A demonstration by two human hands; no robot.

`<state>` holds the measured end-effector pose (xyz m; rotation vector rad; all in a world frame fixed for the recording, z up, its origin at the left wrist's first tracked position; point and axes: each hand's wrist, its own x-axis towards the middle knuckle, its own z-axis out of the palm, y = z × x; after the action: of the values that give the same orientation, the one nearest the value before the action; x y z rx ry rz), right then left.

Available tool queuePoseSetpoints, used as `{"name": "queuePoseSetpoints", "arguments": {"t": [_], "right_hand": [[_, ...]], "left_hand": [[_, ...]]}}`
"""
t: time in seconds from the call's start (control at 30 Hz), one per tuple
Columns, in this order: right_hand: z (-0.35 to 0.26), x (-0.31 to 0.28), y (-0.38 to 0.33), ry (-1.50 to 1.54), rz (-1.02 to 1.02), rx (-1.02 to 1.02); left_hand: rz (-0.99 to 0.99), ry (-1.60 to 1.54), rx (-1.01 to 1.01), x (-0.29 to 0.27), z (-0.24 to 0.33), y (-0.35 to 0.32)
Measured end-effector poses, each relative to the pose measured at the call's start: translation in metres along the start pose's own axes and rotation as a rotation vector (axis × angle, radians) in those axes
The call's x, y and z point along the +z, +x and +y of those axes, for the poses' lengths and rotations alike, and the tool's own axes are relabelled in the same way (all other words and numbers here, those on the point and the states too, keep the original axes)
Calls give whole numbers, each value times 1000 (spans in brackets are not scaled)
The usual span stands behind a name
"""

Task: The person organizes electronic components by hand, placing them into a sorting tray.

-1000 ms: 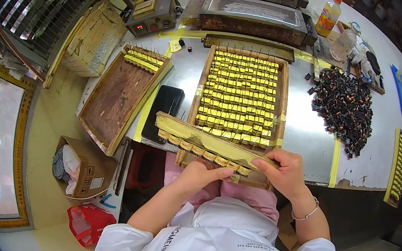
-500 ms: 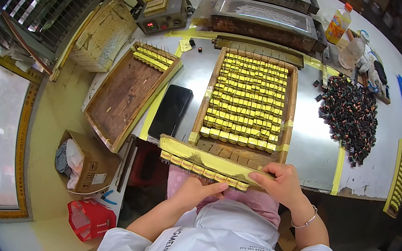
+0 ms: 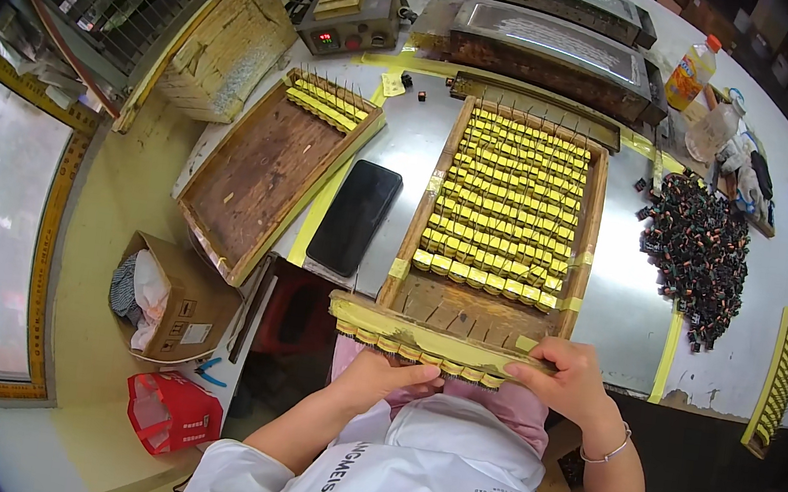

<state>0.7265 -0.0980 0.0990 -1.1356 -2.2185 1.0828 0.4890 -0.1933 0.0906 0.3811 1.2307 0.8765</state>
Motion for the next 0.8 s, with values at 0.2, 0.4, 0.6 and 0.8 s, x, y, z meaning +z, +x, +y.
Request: {"name": "queuePoseSetpoints", "arguments": {"t": [0.2, 0.4, 0.6, 0.8], "right_hand": [[-10, -2, 7, 15, -121, 38], [-25, -4, 22, 57, -186, 44], [-50, 2, 44, 87, -319, 15], [-54, 3, 59, 183, -560, 128]], "left_hand": [[-40, -37, 4, -12, -4, 2], [-63, 19, 11, -17, -4, 3], [-152, 98, 84, -19, -3, 0], [-200, 115, 6, -13, -3, 2]]}}
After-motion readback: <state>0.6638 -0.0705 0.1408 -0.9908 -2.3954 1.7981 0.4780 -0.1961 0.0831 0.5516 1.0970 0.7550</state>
